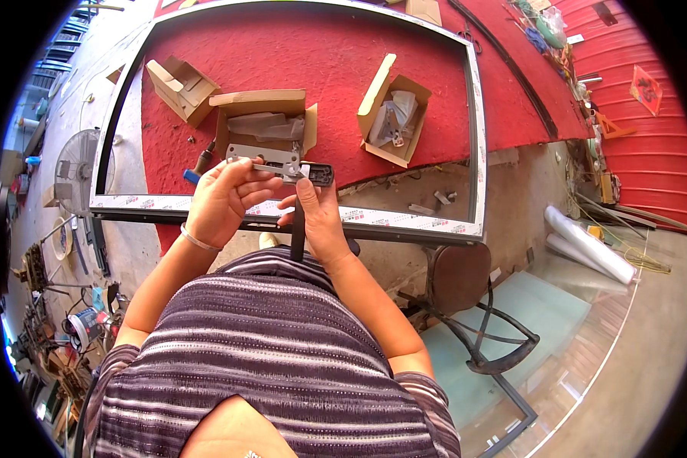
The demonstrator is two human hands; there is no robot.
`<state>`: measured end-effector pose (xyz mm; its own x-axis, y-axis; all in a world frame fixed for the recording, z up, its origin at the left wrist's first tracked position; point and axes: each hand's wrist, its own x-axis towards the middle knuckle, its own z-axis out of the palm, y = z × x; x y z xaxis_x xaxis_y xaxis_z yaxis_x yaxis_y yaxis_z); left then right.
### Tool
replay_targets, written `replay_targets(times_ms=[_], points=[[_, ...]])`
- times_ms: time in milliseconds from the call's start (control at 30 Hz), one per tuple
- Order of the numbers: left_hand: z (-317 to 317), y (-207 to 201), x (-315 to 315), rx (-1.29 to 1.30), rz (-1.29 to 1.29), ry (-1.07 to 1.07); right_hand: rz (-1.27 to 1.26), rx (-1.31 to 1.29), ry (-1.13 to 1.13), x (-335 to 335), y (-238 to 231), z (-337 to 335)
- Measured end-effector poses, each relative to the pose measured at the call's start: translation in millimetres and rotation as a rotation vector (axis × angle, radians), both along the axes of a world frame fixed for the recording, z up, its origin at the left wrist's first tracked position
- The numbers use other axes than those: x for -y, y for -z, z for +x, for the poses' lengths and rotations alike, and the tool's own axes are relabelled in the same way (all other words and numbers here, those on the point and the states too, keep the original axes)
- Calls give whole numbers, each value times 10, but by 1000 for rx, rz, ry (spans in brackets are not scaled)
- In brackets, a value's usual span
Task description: The person unboxes hardware components and by hand fits metal plates onto a frame, using a screwdriver to secure them with screws.
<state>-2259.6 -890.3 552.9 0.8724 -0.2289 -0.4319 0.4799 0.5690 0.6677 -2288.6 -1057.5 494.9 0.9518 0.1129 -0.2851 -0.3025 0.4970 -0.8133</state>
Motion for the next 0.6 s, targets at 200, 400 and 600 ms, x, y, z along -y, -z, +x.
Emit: replay_targets(times_ms=[200, 400, 600], points=[[-58, 72, 53, 105, -64, 84, -30, 80, 22, -58, 18, 15], [-136, 170, 118, 58, -103, 146, -60, 126, 49, -69, 149, -15], [-164, 197, 155, 14, -79, 86, -95, 169, 51, -79, 57, -30]])
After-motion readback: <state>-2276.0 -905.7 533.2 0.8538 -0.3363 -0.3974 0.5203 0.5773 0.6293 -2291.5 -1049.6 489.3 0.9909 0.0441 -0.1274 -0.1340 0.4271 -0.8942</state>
